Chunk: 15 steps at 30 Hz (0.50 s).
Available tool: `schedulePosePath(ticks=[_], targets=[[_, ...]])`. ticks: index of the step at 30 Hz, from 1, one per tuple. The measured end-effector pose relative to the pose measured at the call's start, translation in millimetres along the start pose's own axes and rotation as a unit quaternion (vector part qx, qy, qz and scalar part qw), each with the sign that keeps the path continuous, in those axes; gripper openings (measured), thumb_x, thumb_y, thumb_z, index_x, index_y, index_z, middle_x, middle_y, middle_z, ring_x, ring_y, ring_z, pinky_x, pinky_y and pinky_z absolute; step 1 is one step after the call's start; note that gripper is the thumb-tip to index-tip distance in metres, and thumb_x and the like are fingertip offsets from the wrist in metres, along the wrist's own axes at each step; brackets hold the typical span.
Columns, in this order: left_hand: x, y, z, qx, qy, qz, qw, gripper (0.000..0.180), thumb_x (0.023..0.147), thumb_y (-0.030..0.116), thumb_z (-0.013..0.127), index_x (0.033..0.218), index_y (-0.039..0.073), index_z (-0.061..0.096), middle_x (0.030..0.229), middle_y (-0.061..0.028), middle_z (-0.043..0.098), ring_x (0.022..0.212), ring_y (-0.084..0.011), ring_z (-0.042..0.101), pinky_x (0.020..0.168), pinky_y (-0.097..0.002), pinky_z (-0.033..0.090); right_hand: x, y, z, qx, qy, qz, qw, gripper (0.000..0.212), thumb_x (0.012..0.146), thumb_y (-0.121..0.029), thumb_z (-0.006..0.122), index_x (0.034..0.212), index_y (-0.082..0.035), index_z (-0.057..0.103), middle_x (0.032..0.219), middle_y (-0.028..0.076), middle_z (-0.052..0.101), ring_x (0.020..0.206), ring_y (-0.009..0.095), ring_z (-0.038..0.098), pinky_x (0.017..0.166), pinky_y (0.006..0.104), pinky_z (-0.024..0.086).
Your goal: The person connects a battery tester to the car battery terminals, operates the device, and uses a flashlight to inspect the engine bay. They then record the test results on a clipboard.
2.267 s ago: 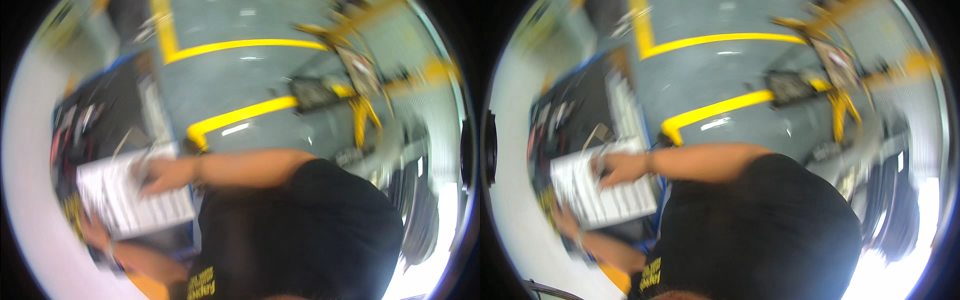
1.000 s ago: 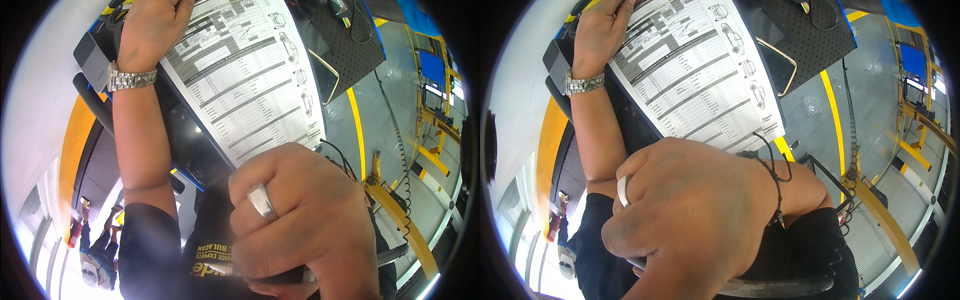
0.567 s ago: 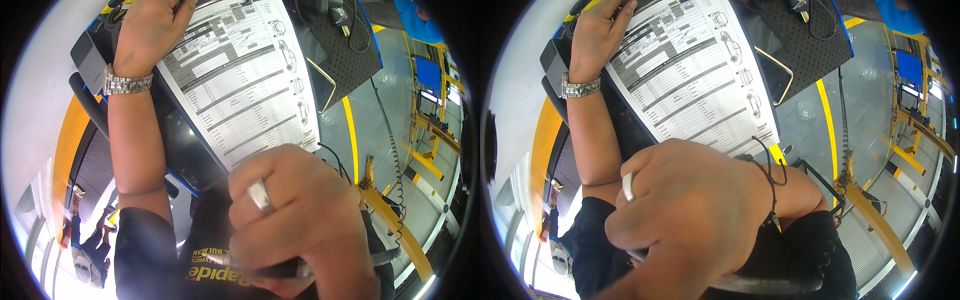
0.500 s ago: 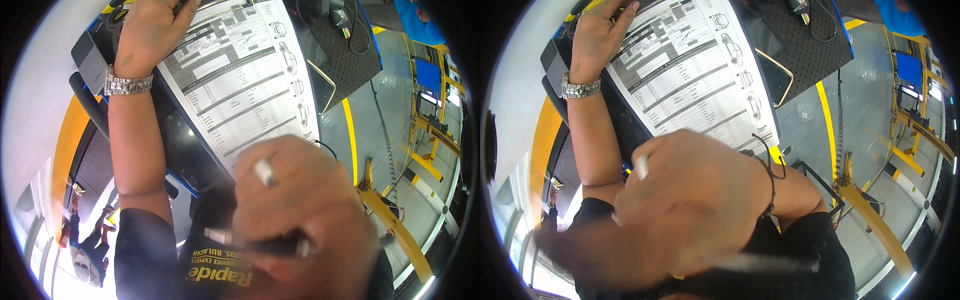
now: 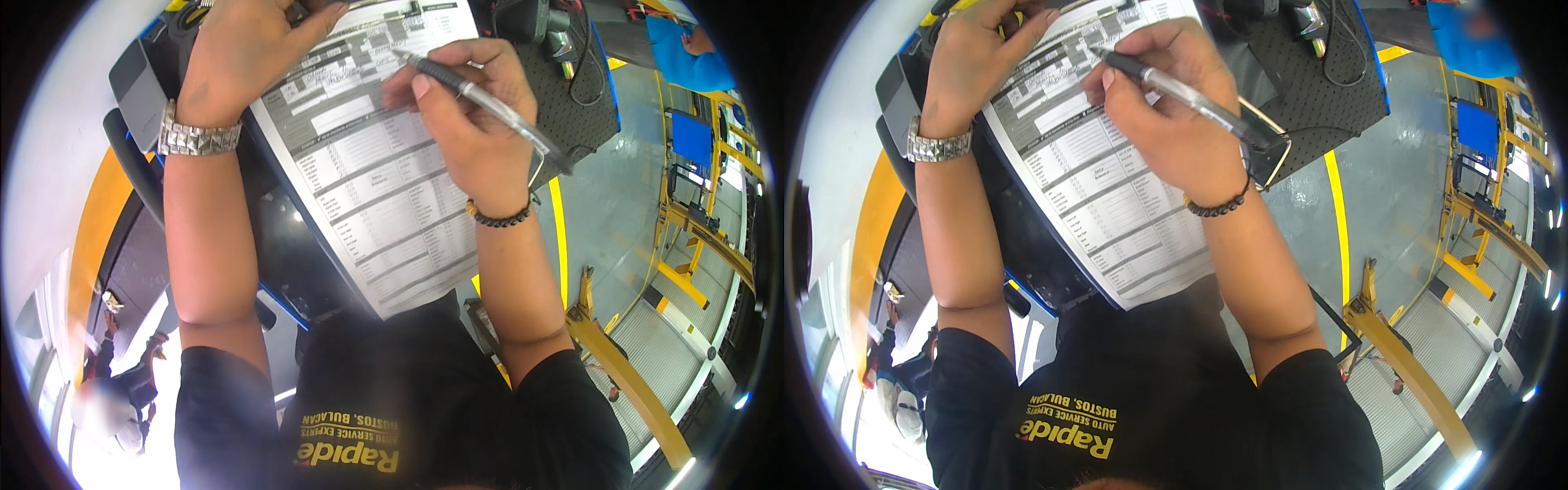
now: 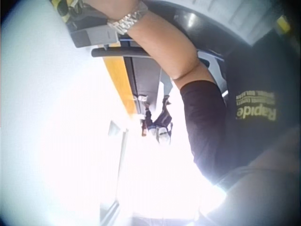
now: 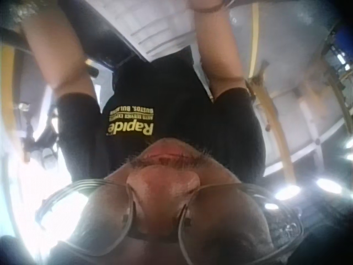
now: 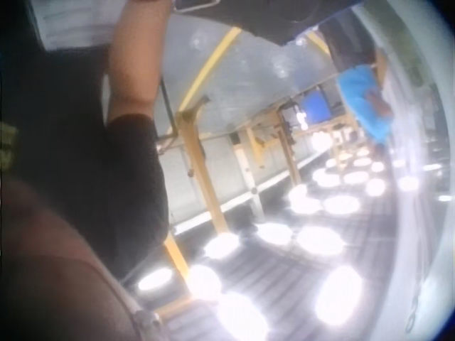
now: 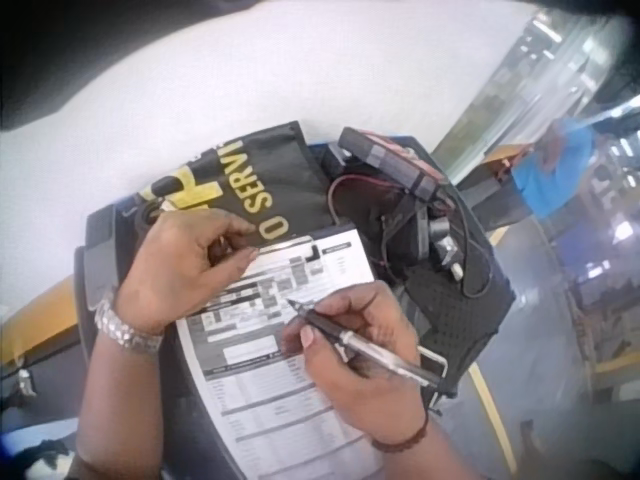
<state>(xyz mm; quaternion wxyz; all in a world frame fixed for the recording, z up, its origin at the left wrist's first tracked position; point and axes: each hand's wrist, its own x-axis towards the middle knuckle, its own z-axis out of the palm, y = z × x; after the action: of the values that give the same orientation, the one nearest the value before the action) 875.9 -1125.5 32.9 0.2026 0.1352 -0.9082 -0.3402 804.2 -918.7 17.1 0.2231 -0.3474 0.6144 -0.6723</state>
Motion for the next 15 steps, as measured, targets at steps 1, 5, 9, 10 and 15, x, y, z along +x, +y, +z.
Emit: schedulePosePath(ticks=[1, 5, 9, 10, 15], targets=[[3, 2, -2, 0.002, -0.004, -0.001, 1.000, 0.020, 0.080, 0.010, 0.076, 0.094, -0.004, 0.072, 0.079, -0.0159, 0.071, 0.063, -0.0220, 0.068, 0.062, -0.0312, 0.055, 2, 0, -1, 0.007, -0.004, -0.018, 1.000, 0.022, 0.094, 0.005, 0.059, 0.111, 0.001, 0.047, 0.093, 0.020, 0.072, 0.083, 0.022, 0.071, 0.077, 0.0320, 0.059], [-4, -5, 7, 0.018, 0.037, 0.054, 0.998, 0.021, 0.080, 0.012, 0.077, 0.093, -0.004, 0.073, 0.080, -0.0163, 0.072, 0.065, -0.0228, 0.069, 0.063, -0.0324, 0.055, -21, -7, -14, -0.020, -0.003, -0.013, 1.000, 0.025, 0.091, 0.007, 0.061, 0.111, 0.002, 0.047, 0.096, 0.017, 0.071, 0.087, 0.018, 0.071, 0.077, 0.0285, 0.059], [2, -6, 2, -0.002, -0.010, -0.010, 1.000, 0.018, 0.084, 0.011, 0.073, 0.093, -0.004, 0.073, 0.079, -0.0162, 0.071, 0.066, -0.0238, 0.069, 0.063, -0.0337, 0.054, -51, -18, -25, -0.059, 0.025, 0.027, 0.998, 0.027, 0.085, 0.011, 0.066, 0.106, 0.003, 0.051, 0.090, 0.014, 0.070, 0.084, 0.016, 0.070, 0.075, 0.0272, 0.057], [1, -13, 7, -0.001, 0.009, 0.021, 1.000, 0.017, 0.085, 0.011, 0.072, 0.093, -0.004, 0.073, 0.078, -0.0161, 0.071, 0.065, -0.0237, 0.068, 0.063, -0.0338, 0.054, -57, -16, -29, -0.073, 0.027, 0.018, 0.997, 0.027, 0.084, 0.011, 0.067, 0.105, 0.002, 0.052, 0.089, 0.013, 0.069, 0.082, 0.016, 0.069, 0.073, 0.0267, 0.056], [-1, -18, 8, 0.016, 0.023, 0.044, 0.999, 0.015, 0.087, 0.008, 0.068, 0.093, -0.004, 0.073, 0.074, -0.0149, 0.070, 0.059, -0.0217, 0.065, 0.060, -0.0327, 0.052, -67, -15, -39, -0.144, -0.003, -0.054, 0.988, 0.027, 0.079, 0.010, 0.073, 0.100, 0.002, 0.056, 0.084, 0.013, 0.067, 0.073, 0.014, 0.065, 0.064, 0.0258, 0.051]])
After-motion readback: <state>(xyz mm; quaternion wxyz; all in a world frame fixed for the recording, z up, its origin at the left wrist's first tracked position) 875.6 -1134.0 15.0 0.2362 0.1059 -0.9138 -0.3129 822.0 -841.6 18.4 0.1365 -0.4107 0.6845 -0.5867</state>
